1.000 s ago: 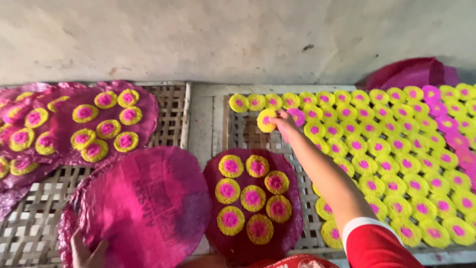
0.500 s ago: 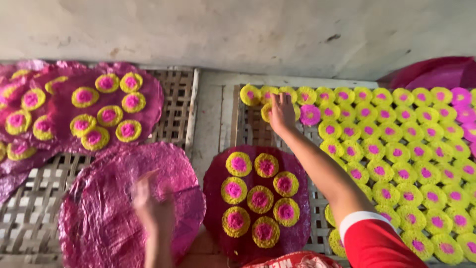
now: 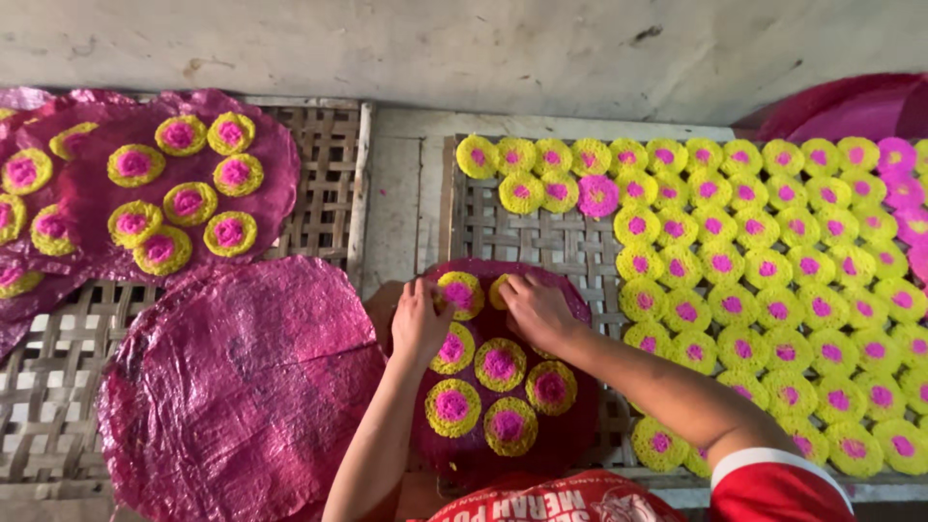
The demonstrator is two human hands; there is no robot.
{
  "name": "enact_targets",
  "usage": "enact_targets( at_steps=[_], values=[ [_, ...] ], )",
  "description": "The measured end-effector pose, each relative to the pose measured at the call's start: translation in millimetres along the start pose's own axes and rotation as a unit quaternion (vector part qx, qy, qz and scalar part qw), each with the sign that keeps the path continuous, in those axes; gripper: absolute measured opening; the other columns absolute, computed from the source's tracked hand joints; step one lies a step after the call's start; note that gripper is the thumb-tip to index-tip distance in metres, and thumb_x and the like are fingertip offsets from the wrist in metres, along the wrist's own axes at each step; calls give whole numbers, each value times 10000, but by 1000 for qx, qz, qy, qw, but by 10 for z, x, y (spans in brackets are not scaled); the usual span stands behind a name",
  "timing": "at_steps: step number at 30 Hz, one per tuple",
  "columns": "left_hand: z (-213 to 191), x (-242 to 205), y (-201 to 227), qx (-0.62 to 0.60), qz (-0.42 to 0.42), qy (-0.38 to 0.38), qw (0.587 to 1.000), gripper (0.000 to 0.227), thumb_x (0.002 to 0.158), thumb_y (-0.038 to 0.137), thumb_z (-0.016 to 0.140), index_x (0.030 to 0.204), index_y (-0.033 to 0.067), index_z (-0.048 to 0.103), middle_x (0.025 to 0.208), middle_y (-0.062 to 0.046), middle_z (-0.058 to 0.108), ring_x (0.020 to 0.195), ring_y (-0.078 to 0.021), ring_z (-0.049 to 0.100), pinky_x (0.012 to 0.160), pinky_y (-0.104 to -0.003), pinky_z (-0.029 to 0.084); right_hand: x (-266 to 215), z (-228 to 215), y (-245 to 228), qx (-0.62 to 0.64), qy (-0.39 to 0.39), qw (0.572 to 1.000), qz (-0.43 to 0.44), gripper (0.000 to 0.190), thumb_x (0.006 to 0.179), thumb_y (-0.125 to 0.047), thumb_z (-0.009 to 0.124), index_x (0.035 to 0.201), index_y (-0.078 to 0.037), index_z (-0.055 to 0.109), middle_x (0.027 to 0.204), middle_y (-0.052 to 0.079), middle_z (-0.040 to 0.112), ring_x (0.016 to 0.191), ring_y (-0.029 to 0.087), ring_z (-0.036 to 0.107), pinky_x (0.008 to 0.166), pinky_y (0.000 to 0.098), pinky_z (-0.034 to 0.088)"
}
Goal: The person arranges small pink and yellow circular items onto larger purple mats on wooden trays.
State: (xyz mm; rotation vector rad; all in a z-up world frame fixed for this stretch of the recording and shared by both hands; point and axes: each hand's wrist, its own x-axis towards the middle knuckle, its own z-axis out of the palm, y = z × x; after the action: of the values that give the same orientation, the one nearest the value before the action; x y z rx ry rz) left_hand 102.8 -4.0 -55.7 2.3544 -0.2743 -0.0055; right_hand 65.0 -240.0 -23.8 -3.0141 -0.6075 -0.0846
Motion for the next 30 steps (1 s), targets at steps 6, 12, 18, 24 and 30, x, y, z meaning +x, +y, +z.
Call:
enact_targets(
  at_steps=[6, 12, 18, 24, 30],
  values=[
    [97, 53, -22, -45, -76, -36, 995, 473, 835, 304, 765, 1166, 99, 497, 920, -148, 704, 884, -390, 693, 741, -507, 544, 330, 151, 1028, 420, -37, 853, 308, 167, 909, -159, 702, 1006, -25, 729, 882, 58, 712, 865, 222, 692, 729, 375, 573],
    [91, 155, 152, -12, -58, -15, 998, 371, 826, 332, 802, 1030, 108, 588, 899, -145, 715, 844, -396, 698, 698, -516, 545, 969, 354, 1722, 719, 39, 606, 338, 291, 885, -161, 698, 1154, -60, 648, 1042, 57, 735, 948, 174, 724, 838, 343, 606],
    [49, 226, 318, -104, -79, -41, 991, 383, 764, 284, 806, 1045, 100, 622, 893, -129, 743, 849, -325, 736, 756, -438, 579, 1744, 938, 1445, 539, 60, 799, 261, 409, 843, -117, 767, 1232, -98, 641, 1074, 116, 719, 955, 260, 705, 791, 379, 571],
    [87, 226, 88, -255, -29, -31, 966, 555, 795, 214, 821, 1255, 21, 576, 1050, -120, 709, 950, -215, 685, 802, -374, 544, 1957, 854, 1163, 115, 218, 948, 199, 367, 790, -147, 763, 1138, -125, 651, 1027, 161, 721, 935, 393, 688, 791, 477, 561],
    [362, 303, 19, -457, -157, -50, 874, 314, 862, 70, 743, 1136, 14, 599, 952, -50, 650, 810, -133, 610, 671, -297, 510, 1340, 77, 623, 192, 197, 945, 178, 338, 827, -262, 771, 1105, -84, 701, 1005, 129, 735, 870, 265, 691, 785, 375, 587]
  ],
)
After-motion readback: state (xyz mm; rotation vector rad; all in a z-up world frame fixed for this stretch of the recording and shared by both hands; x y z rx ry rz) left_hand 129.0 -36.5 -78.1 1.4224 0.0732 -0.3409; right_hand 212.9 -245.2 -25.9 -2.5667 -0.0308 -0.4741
